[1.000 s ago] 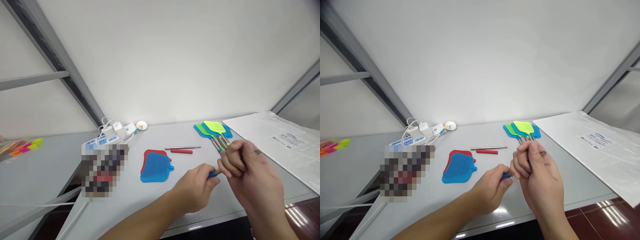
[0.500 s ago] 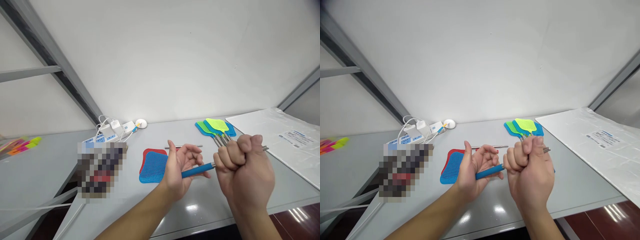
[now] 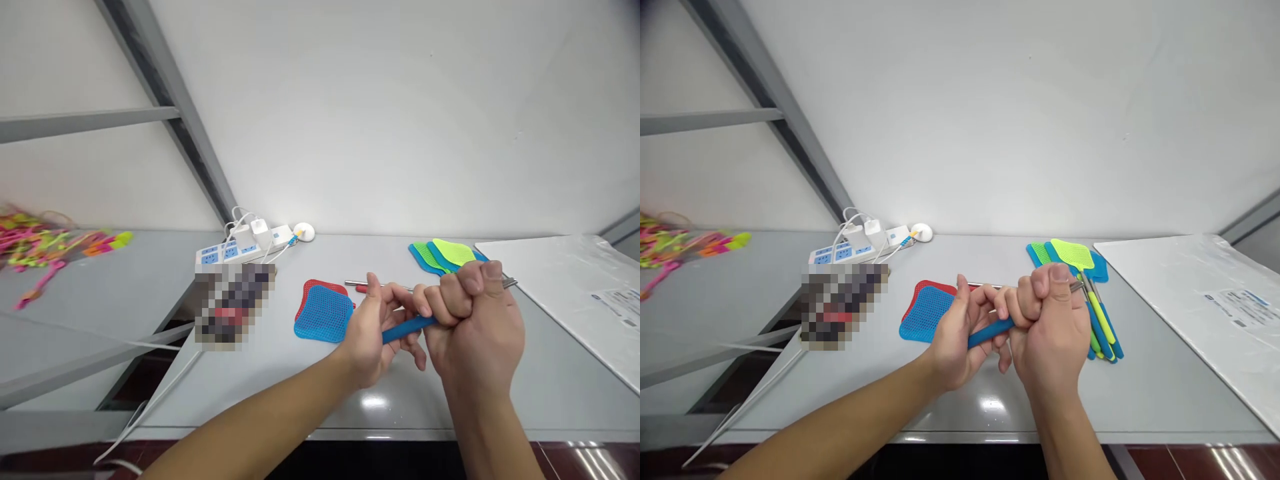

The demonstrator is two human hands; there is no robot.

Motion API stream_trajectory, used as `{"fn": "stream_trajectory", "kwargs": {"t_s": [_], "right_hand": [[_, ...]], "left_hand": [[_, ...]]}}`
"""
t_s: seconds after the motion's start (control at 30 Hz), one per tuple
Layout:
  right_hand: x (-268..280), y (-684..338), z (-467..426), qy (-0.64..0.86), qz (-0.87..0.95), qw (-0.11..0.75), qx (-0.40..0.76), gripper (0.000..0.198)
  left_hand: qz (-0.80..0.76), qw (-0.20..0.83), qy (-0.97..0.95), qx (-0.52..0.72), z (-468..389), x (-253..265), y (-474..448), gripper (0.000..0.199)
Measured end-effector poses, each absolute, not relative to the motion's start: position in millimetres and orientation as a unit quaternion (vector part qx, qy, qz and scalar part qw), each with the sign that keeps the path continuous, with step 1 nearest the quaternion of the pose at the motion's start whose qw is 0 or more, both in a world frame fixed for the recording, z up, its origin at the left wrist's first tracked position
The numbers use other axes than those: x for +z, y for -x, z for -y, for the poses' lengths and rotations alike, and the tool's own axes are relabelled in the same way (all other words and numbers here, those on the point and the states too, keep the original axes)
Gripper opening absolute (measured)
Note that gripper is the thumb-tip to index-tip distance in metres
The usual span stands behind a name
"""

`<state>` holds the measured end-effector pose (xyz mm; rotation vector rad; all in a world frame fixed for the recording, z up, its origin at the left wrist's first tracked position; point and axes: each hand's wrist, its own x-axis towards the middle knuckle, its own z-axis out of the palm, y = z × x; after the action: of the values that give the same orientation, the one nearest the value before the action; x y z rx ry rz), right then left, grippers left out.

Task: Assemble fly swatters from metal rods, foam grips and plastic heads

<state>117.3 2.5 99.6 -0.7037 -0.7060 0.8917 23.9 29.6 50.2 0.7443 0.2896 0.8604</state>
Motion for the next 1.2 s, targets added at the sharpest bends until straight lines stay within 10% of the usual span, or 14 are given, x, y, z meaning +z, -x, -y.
{"fn": "stream_trajectory", "kwargs": {"t_s": [0.23,0.37,0.6,0.73,1.2], "right_hand": [[91.6,-114.1,-0.5,0.307,0.415,0.668,0.536,0.028],[74.4,-94.4,5.1,0.353,0.513,0.573,0.533,0.056],[21.5,-70.1,-1.3,0.608,0.736,0.280,0.106,0.065],[10.1,-55.7,-6.1,0.626,0.760,0.166,0.054,0.082],[19.9,-52.6,-15.8,0.637,0.737,0.190,0.124,0.078]], "left_hand": [[-0.271,0.636,-0.664,0.283,-1.2,68.8,19.0,0.018],[-0.336,0.658,-0.605,0.297,31.7,64.4,39.7,0.021],[-0.381,0.669,-0.428,0.473,63.8,29.3,84.2,0.037],[-0.422,0.618,-0.385,0.540,59.5,21.2,98.9,0.036],[-0.486,0.554,-0.448,0.506,52.7,2.0,84.1,0.037]]}}
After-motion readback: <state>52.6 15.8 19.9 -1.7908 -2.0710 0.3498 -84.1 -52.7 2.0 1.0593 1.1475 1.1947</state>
